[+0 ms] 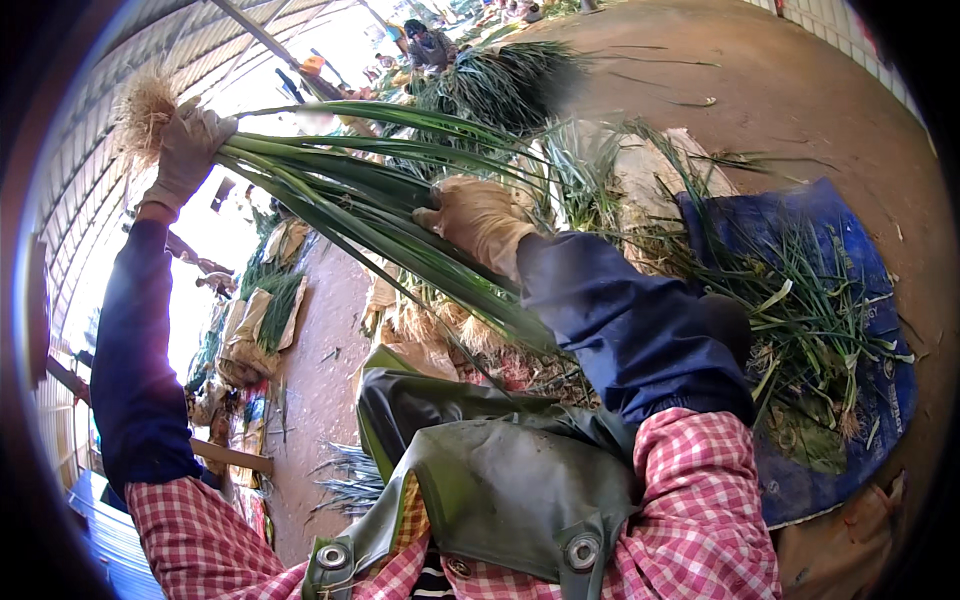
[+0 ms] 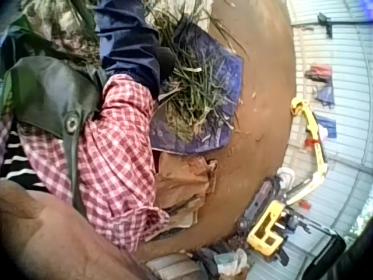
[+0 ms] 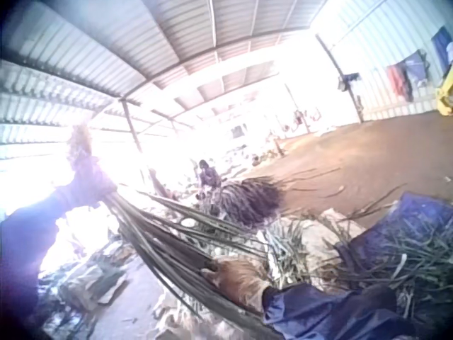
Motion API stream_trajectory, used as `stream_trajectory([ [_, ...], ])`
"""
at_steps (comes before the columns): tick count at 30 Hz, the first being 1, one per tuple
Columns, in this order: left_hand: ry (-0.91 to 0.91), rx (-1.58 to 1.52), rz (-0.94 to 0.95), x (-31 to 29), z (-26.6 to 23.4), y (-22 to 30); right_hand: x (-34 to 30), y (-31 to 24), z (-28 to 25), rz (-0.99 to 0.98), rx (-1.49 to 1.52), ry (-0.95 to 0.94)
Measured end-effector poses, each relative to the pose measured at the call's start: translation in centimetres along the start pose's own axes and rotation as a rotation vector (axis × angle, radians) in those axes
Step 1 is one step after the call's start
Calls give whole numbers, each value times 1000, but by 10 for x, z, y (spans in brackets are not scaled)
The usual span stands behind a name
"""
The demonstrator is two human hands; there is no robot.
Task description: The person processes green onions by hand, peeling back outer layers, shaking off debris, and moving them into a pile.
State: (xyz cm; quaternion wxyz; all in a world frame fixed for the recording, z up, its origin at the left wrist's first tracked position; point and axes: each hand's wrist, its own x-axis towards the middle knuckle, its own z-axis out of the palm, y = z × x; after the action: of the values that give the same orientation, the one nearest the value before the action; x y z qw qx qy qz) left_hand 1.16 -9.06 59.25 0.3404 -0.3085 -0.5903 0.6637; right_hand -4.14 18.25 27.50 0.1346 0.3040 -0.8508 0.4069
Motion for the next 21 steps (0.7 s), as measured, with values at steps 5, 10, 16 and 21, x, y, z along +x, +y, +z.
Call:
stream_trajectory([
  [5, 60, -68, -12, 5, -9, 3, 10, -9, 16, 32, 77, 116],
  [10, 14, -17, -27, -3, -8, 5, 16, 7, 27, -35, 17, 136],
  [16, 56, -72, -60, -15, 5, 10, -4, 13, 23, -76, 128, 29],
  [21, 101, -156, -51, 4, -4, 14, -1, 1, 31, 36, 279, 64],
])
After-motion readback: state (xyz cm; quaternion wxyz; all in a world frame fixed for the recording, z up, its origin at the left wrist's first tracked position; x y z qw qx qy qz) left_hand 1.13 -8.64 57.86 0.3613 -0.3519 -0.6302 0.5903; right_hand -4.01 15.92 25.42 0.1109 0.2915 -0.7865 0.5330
